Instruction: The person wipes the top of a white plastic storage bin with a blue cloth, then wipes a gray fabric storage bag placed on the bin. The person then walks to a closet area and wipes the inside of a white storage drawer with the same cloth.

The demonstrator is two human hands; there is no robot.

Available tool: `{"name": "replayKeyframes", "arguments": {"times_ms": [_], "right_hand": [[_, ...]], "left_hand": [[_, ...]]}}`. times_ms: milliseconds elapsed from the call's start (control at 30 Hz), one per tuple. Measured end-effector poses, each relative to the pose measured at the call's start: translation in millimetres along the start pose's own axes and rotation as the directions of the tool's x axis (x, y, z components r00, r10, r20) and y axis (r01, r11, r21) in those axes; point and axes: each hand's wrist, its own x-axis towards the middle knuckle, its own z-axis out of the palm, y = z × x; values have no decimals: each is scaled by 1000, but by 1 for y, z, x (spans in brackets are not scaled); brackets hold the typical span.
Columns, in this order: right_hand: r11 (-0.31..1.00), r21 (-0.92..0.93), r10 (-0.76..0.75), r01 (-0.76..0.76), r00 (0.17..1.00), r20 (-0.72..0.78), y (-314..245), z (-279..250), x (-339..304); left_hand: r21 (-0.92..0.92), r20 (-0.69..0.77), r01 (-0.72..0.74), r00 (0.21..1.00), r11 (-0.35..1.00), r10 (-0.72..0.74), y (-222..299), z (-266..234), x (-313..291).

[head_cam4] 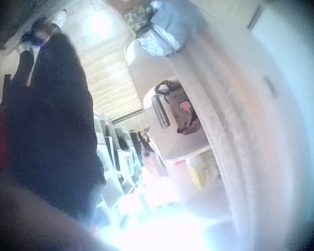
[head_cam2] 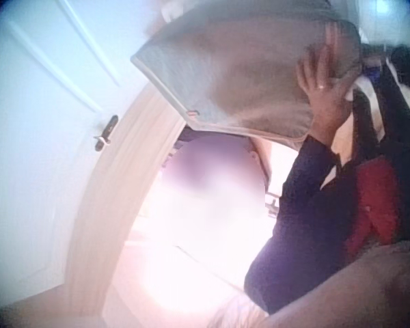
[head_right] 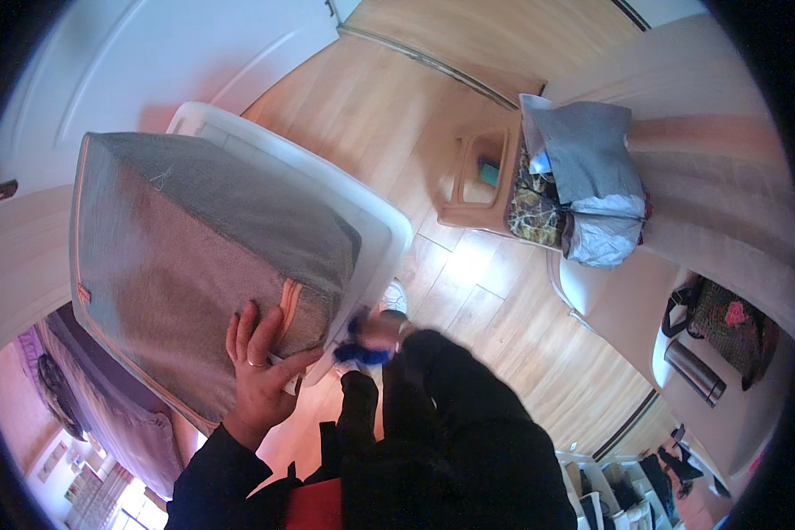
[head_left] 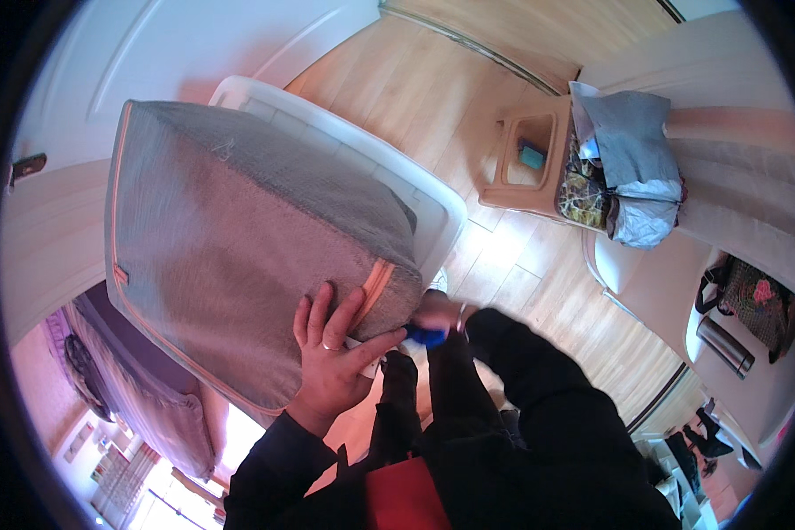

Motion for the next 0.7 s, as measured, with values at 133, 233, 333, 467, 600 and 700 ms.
{"name": "replayKeyframes", "arguments": {"times_ms": [133,233,333,467,600,700], "right_hand": [[705,703,60,96,979,-194,-6,71,-43],[524,818,435,236,751,-496,4,28,-53],[980,159,117,119,301,-946,11,-59,-46],[958,-209,-101,-198,448,-888,2,-124,2],[909,-358,-220,-215,482,-848,12,-122,28],[931,-296,-189,-215,411,-892,18,-107,17]], "left_hand": [[49,-19,-5,1000,999,5,1,3,0],[68,-4,8,1000,998,-8,2,5,-1],[81,-16,5,1000,997,-3,2,7,-3],[108,31,5,999,994,-9,1,4,-6],[79,46,-27,999,997,23,-2,2,-6],[59,53,-14,999,998,11,-3,1,-7]]}}
